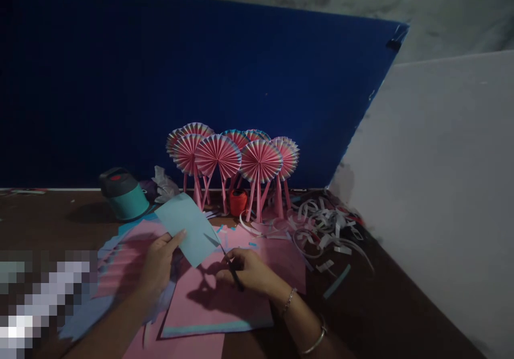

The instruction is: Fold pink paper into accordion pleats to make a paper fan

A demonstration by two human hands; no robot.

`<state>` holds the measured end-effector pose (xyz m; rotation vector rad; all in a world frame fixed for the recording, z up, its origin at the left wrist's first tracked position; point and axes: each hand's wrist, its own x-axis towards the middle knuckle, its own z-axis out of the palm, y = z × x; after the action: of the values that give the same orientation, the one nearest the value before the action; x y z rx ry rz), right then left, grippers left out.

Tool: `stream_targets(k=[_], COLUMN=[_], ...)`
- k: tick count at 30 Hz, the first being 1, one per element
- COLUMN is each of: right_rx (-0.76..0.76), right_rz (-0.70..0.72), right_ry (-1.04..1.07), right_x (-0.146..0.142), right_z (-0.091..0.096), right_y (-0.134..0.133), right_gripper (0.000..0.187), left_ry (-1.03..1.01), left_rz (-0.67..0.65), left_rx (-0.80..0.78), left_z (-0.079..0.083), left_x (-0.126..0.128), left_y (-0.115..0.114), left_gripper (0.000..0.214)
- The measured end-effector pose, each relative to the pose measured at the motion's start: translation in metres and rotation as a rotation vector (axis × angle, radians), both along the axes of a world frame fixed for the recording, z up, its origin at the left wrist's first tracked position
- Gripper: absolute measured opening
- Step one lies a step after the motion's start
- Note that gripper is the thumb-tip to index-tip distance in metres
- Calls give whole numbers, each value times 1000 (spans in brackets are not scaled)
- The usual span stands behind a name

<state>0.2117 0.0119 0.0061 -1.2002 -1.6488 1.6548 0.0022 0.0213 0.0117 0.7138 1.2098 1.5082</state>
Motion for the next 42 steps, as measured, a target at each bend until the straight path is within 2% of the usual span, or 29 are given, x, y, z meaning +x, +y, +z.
stream_targets(k=[12, 20, 31, 42], right_rx=[-17, -10, -8, 2], right_rz=[0, -3, -9, -12], right_ry=[21, 22, 29, 2], right_x=[-1, -1, -1, -1], right_z=[1, -1, -6, -1], right_y=[0, -1, 1, -1], right_gripper=[51, 48, 45, 47], left_ry=[35, 48, 28, 17], left_rz=[-2, 10, 0, 0], left_rx=[-1, -3, -1, 8], left_z=[-2, 4, 3, -2], left_x=[1, 3, 3, 2], left_y=[0, -3, -3, -1], left_gripper=[43, 44, 40, 42])
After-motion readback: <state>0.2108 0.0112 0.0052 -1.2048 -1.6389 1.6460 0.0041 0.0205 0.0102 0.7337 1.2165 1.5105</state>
